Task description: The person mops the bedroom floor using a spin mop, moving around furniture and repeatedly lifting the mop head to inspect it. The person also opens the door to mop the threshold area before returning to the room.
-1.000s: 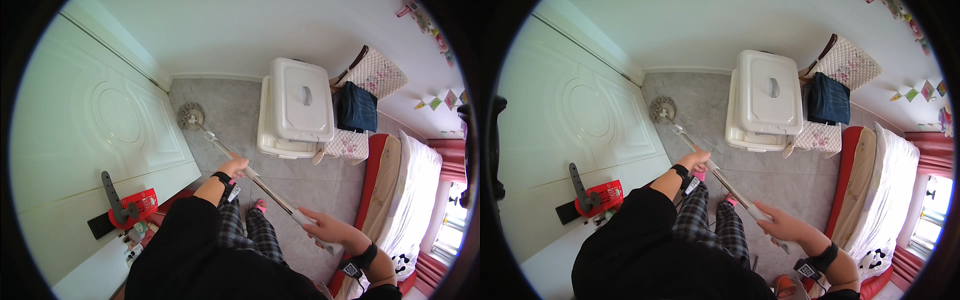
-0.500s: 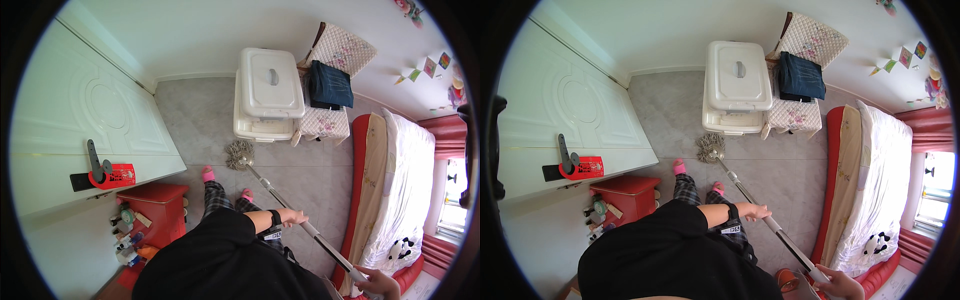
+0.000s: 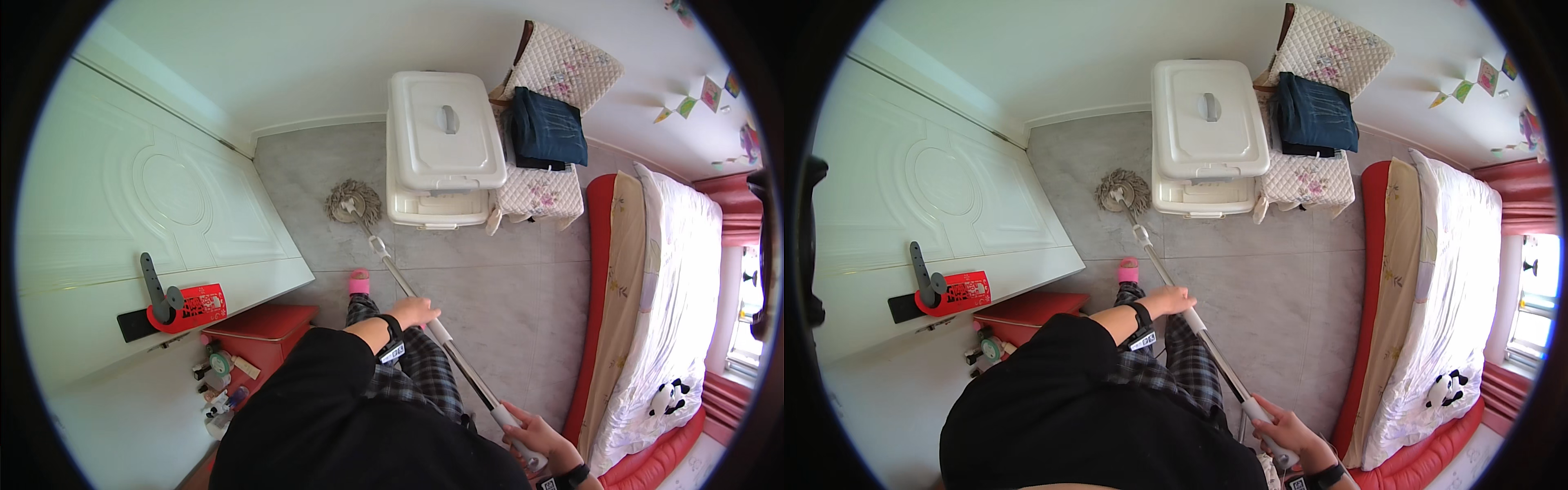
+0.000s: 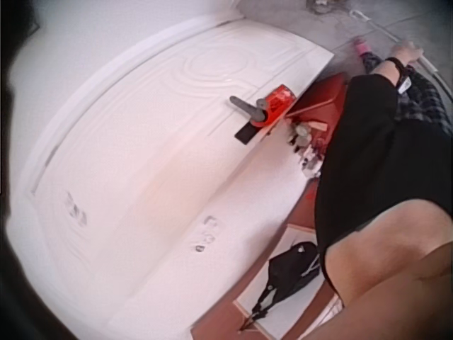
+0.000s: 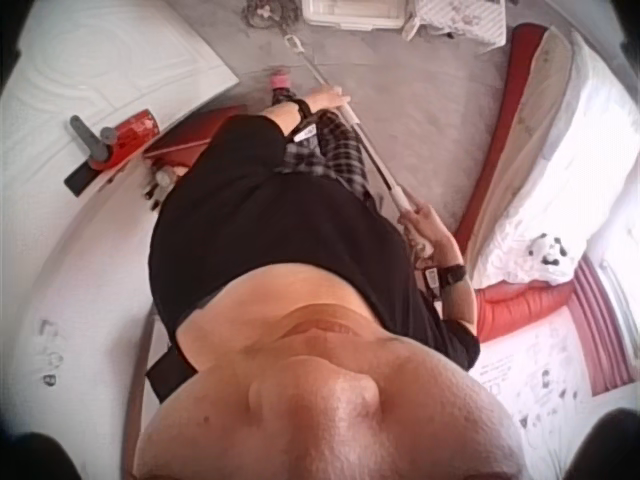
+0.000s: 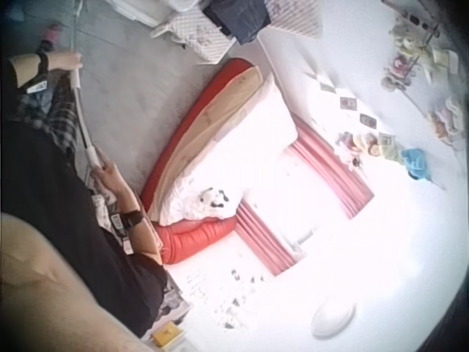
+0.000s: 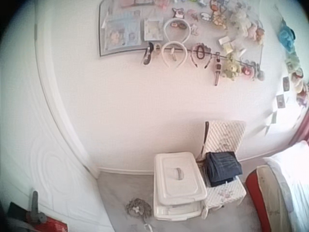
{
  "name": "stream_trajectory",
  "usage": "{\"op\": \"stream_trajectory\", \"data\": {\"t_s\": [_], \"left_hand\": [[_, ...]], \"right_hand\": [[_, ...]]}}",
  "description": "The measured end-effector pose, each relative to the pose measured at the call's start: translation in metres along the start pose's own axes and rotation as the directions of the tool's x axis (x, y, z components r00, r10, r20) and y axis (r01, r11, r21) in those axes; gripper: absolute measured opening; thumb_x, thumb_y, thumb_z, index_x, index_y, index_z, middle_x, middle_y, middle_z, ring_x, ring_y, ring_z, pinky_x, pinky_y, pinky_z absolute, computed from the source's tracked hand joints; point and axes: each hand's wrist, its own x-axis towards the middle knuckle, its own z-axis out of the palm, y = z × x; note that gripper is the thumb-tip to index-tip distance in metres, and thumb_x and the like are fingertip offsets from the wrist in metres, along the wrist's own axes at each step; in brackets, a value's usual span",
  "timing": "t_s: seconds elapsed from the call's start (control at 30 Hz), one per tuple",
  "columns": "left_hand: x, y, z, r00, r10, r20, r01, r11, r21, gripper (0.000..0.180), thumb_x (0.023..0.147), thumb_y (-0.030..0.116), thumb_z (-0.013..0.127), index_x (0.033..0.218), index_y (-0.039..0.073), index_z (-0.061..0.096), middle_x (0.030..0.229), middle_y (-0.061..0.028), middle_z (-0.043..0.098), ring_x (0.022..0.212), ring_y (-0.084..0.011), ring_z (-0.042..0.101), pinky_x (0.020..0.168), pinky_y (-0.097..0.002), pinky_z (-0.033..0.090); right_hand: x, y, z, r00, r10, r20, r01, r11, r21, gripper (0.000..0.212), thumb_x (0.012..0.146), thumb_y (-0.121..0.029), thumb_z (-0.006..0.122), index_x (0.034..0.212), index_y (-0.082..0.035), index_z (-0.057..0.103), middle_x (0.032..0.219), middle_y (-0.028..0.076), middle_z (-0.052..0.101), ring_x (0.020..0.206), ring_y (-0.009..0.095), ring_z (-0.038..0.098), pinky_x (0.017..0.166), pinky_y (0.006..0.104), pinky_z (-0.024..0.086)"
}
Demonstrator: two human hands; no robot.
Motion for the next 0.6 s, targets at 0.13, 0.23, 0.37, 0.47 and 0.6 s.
{"op": "stream_trajectory", "data": {"t_s": [0.13,0.23,0.37,0.47,0.6], "left_hand": [[0.022,-0.053,-0.086,0.98,-0.114,-0.163,0.11,0.993,-0.035,0.044,0.079,0.047,0.044,0.095,0.01,0.061,0.095,-0.0148,0.064,0.09,-0.0325,0.06,0.077,-0.043,0.046],[0.035,-0.1,-0.151,0.957,-0.181,-0.227,0.18,0.983,-0.023,0.042,0.078,0.048,0.044,0.093,0.011,0.06,0.091,-0.0122,0.065,0.088,-0.0309,0.061,0.076,-0.0412,0.046],[0.044,-0.174,-0.236,0.904,-0.285,-0.318,0.269,0.959,-0.093,0.039,0.078,0.042,0.046,0.097,0.012,0.061,0.097,-0.0122,0.064,0.094,-0.0303,0.059,0.079,-0.0419,0.046],[0.042,-0.234,-0.292,0.831,-0.382,-0.405,0.347,0.924,-0.159,0.036,0.079,0.041,0.045,0.095,0.014,0.06,0.097,-0.01,0.064,0.093,-0.0293,0.059,0.078,-0.039,0.045],[0.031,-0.292,-0.316,0.771,-0.508,-0.385,0.495,0.857,-0.141,0.033,0.08,0.041,0.043,0.099,0.016,0.055,0.103,-0.0072,0.062,0.101,-0.0288,0.056,0.085,-0.042,0.039]], "right_hand": [[0.055,-0.085,0.024,0.998,-0.027,0.061,0.025,0.999,0.031,0.058,0.089,-0.012,0.053,0.14,-0.022,0.027,0.068,0.003,0.052,0.047,0.011,0.049,0.041,0.0252,0.042],[0.098,-0.15,0.052,0.99,-0.077,0.121,0.075,0.997,0.026,0.057,0.089,-0.014,0.052,0.14,-0.024,0.027,0.068,0.004,0.051,0.045,0.012,0.048,0.039,0.025,0.04],[0.16,-0.231,0.101,0.97,-0.127,0.205,0.116,0.991,0.066,0.057,0.09,-0.016,0.051,0.14,-0.027,0.025,0.068,0.004,0.049,0.043,0.013,0.047,0.038,0.0256,0.04],[0.219,-0.283,0.151,0.939,-0.175,0.296,0.144,0.982,0.125,0.056,0.092,-0.019,0.048,0.141,-0.028,0.023,0.071,0.004,0.05,0.046,0.012,0.048,0.038,0.0253,0.042],[0.254,-0.296,0.211,0.914,-0.182,0.363,0.175,0.983,0.054,0.056,0.092,-0.02,0.048,0.141,-0.029,0.021,0.068,0.004,0.05,0.044,0.012,0.047,0.037,0.0259,0.042]]}}
